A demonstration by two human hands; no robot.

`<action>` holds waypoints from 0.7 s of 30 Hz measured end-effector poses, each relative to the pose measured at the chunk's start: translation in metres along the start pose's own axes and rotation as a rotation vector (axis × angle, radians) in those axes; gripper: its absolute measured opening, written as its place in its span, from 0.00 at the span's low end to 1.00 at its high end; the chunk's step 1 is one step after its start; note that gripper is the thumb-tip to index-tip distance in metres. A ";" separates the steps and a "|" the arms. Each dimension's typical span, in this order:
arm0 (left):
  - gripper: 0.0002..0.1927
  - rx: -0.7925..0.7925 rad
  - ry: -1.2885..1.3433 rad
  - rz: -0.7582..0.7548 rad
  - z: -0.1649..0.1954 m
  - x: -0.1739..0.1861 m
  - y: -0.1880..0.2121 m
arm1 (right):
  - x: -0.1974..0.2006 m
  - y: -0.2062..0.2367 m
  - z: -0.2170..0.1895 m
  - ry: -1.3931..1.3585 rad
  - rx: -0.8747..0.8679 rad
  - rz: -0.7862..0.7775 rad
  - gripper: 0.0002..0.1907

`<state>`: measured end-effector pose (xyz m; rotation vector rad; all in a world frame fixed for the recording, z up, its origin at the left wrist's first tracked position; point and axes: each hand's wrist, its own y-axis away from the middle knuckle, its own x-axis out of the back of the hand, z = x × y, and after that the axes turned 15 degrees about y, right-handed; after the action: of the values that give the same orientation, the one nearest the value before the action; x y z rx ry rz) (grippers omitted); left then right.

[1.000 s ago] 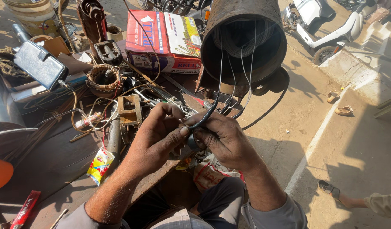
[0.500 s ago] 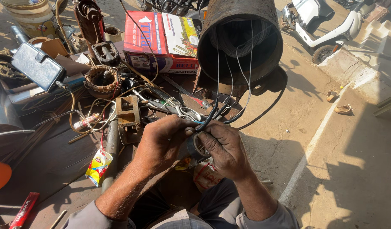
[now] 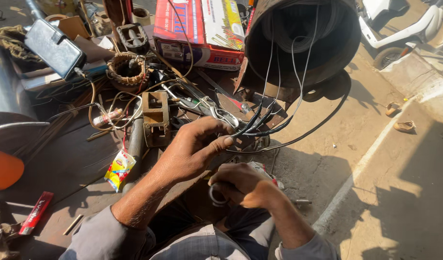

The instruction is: The person wraps electrical wires with black tape, then inserts a green connector into a metal pipe and threads a yellow wire through it. The work is performed at a cluttered outdoor workstation with tools and boxes nearby.

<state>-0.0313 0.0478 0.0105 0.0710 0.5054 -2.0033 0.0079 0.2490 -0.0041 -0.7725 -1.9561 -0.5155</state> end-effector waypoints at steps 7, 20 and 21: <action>0.36 0.099 0.045 0.041 0.000 -0.008 -0.009 | -0.122 -0.062 0.009 0.379 -0.019 0.404 0.23; 0.20 -0.106 -0.671 0.080 0.028 -0.023 -0.024 | -0.075 -0.010 -0.026 0.179 0.072 0.802 0.09; 0.19 -0.037 -0.671 0.058 0.030 -0.027 -0.028 | -0.062 0.002 -0.029 0.283 0.121 0.953 0.12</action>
<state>-0.0375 0.0696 0.0535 -0.5846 0.1032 -1.8193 0.0502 0.2131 -0.0451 -1.3382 -1.1536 0.0760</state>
